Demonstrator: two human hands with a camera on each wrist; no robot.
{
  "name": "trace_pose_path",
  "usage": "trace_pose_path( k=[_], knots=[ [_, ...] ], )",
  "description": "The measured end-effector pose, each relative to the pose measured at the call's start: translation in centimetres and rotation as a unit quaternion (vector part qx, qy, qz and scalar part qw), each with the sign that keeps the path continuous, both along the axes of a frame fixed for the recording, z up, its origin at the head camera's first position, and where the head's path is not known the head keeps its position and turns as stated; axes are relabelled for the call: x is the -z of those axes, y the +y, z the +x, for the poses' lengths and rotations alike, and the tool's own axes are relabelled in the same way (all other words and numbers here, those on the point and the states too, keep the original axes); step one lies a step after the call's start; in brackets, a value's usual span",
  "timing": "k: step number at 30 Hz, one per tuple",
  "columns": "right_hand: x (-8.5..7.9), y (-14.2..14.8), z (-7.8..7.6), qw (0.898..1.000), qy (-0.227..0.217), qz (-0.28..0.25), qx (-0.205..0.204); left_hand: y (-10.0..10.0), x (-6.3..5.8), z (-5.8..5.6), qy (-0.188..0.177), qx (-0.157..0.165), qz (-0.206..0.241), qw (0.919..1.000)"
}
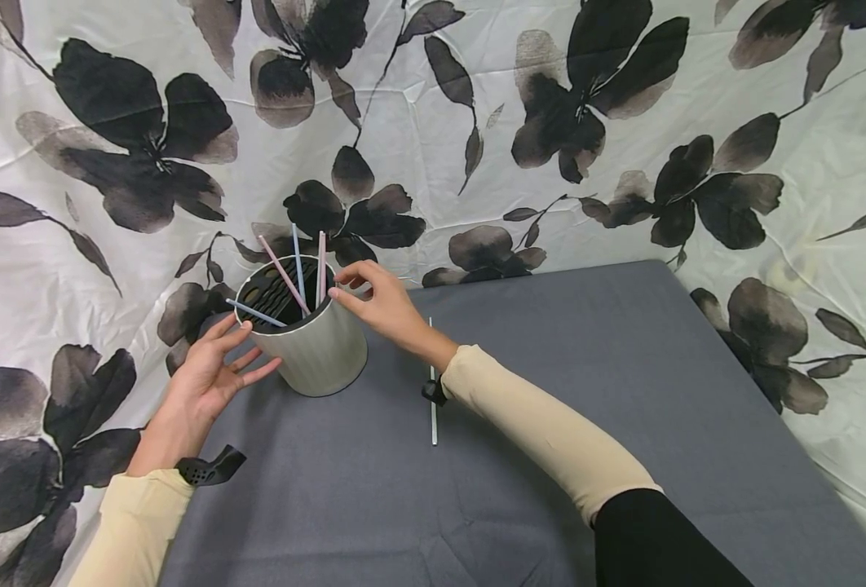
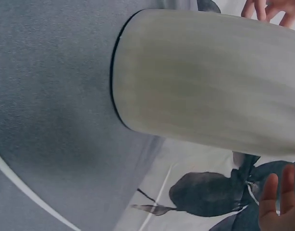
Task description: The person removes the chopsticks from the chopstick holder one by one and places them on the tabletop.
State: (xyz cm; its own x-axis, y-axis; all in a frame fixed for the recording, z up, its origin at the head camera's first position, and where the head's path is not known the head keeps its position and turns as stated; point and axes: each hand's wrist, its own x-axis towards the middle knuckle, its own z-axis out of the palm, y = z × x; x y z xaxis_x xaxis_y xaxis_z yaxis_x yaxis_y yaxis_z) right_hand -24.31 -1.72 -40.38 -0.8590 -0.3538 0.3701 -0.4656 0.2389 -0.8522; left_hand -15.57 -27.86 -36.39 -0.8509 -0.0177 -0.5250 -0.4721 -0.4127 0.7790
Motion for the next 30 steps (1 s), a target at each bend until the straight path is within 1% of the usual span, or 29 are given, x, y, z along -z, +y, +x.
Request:
trace_pose_path(
  k=[6,12,15,17,24,30],
  knots=[
    [-0.8,-1.1,-0.1,0.999,0.034,0.013,0.010,0.1,0.0,0.0,0.001,0.001,-0.003,1.0000],
    [-1.1,-1.7,-0.1,0.997,0.075,0.028,0.021,0.1,0.0,0.1,0.000,0.001,-0.004,1.0000],
    [-1.2,-1.8,-0.1,0.995,0.093,0.022,0.029,0.2,-0.1,0.1,0.002,0.002,-0.003,1.0000],
    [-1.4,-1.9,0.0,0.995,0.097,0.005,0.030,0.2,-0.1,0.1,0.004,0.000,-0.002,1.0000],
    [-2.9,-1.8,-0.2,0.992,0.097,-0.082,0.028,0.2,0.1,0.2,0.002,-0.004,-0.007,1.0000],
    [-4.1,-1.7,-0.1,0.986,0.076,-0.144,0.030,0.3,0.1,0.3,0.000,-0.005,-0.007,1.0000]
  ],
)
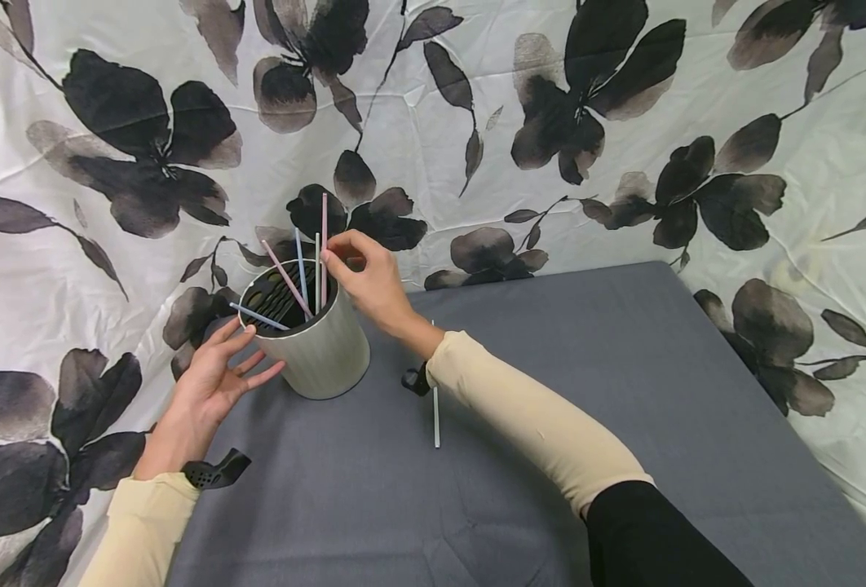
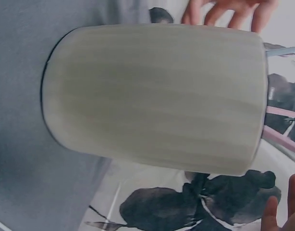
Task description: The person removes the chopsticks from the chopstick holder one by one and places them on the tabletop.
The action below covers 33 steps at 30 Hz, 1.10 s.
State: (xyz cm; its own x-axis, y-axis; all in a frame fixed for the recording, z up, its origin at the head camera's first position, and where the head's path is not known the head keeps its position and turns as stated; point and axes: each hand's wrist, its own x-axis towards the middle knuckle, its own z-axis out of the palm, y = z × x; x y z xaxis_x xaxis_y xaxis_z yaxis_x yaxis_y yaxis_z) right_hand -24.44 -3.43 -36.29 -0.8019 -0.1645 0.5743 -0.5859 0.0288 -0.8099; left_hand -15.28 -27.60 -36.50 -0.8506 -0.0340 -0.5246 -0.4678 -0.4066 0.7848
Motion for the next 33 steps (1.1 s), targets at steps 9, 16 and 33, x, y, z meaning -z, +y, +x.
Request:
trace_pose_path(
  k=[9,16,33],
  knots=[
    [-2.9,0.0,0.0,0.989,-0.054,-0.135,-0.014,0.0,0.0,0.0,-0.002,0.002,0.001,1.0000],
    [-4.8,0.6,-0.2,0.973,-0.079,-0.210,-0.045,0.0,0.0,0.0,0.000,0.006,-0.004,1.0000],
    [-6.3,4.9,0.0,0.942,-0.201,-0.265,-0.052,0.0,0.0,0.2,0.006,0.005,0.000,1.0000]
  ],
)
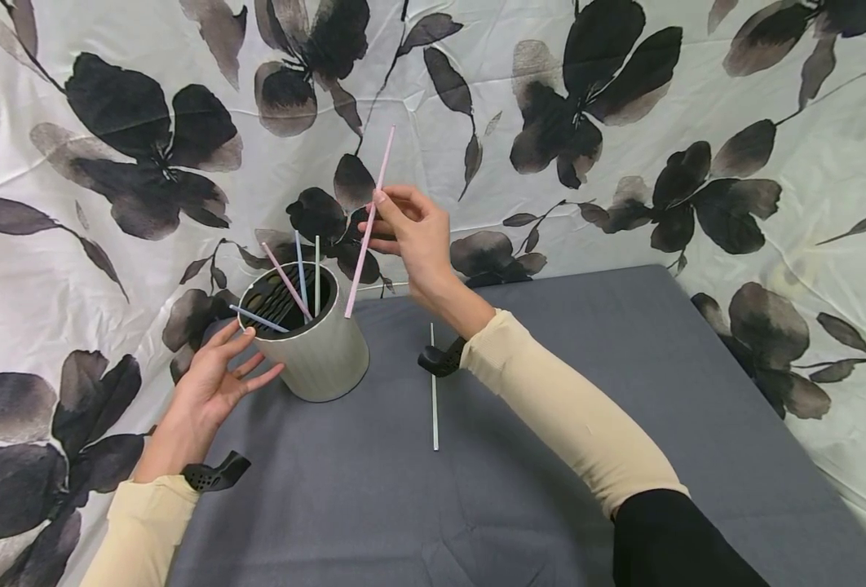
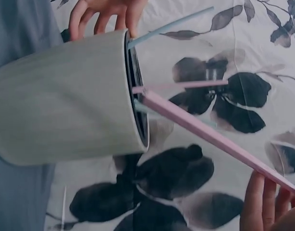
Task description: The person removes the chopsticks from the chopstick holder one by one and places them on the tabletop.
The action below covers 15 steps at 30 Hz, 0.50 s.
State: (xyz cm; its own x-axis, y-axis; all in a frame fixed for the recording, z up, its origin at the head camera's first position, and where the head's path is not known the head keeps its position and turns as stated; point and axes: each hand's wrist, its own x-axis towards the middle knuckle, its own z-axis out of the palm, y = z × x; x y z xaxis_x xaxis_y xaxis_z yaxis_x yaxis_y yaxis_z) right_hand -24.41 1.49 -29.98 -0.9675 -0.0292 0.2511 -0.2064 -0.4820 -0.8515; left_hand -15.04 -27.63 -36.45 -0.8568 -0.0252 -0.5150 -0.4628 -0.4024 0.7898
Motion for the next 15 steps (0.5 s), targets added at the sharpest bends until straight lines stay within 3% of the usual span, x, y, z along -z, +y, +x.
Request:
trace_pose_path(
  k=[8,15],
  knots=[
    [1.3,4.1,0.1,0.994,-0.092,0.056,-0.026,-0.2,0.1,0.0,0.005,0.001,0.005,1.0000],
    [3.3,6.8,0.5,0.973,-0.187,0.127,-0.036,-0.2,0.2,-0.2,-0.001,-0.002,0.010,0.9999]
  ],
)
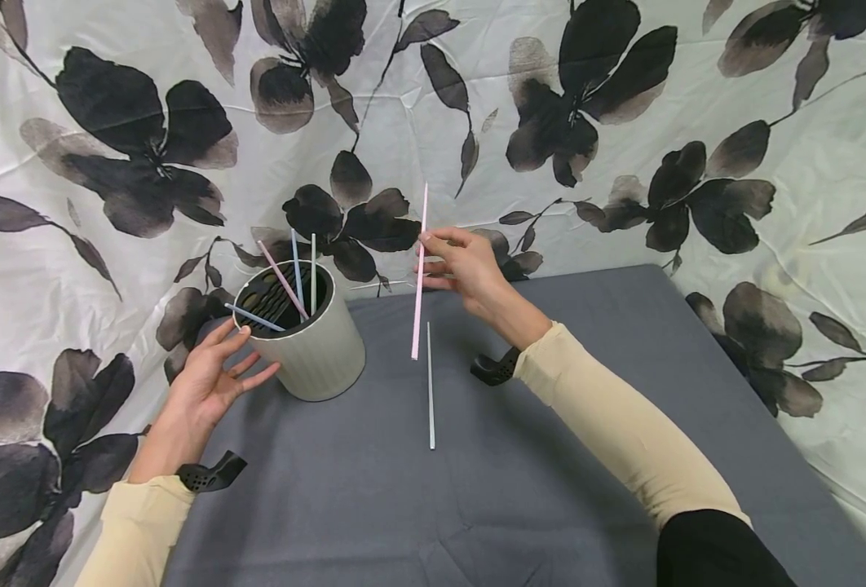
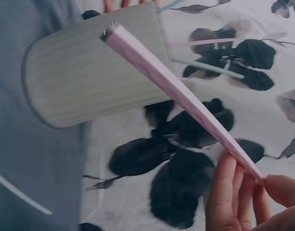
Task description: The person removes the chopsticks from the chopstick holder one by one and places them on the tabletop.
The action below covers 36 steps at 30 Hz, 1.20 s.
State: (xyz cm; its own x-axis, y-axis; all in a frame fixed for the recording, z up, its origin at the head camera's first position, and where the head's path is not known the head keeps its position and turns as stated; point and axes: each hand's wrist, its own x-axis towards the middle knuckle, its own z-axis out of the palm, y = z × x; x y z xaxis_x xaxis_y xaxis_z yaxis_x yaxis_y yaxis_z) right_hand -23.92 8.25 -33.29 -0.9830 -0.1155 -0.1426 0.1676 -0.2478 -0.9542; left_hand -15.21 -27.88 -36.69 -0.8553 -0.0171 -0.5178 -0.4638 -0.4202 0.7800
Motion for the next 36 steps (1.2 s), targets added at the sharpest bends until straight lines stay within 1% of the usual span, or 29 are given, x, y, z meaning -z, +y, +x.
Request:
trace_pose_path(
  k=[5,15,19,24,30,32,36],
  knots=[
    [2.5,1.1,0.4,0.997,-0.057,0.044,-0.019,-0.1,0.1,0.0,0.003,0.000,0.003,1.0000],
    [8.2,3.2,1.0,0.988,-0.113,0.100,-0.026,-0.1,0.1,-0.2,0.001,0.000,0.006,1.0000],
    [9.9,4.2,1.3,0.982,-0.143,0.122,-0.032,0.0,0.1,-0.2,0.000,-0.002,0.007,1.0000],
    [11.6,5.5,1.6,0.973,-0.177,0.143,-0.037,0.1,0.1,-0.2,-0.001,-0.001,0.009,1.0000],
    [13.8,7.0,1.8,0.963,-0.198,0.173,-0.054,0.2,0.0,-0.2,-0.001,-0.005,0.006,1.0000],
    [14.5,7.5,1.9,0.961,-0.199,0.184,-0.060,0.2,0.0,-0.2,-0.002,-0.004,0.004,1.0000],
    [15.7,8.2,1.9,0.958,-0.191,0.204,-0.063,0.3,0.0,-0.3,-0.004,-0.003,0.002,1.0000]
  ],
)
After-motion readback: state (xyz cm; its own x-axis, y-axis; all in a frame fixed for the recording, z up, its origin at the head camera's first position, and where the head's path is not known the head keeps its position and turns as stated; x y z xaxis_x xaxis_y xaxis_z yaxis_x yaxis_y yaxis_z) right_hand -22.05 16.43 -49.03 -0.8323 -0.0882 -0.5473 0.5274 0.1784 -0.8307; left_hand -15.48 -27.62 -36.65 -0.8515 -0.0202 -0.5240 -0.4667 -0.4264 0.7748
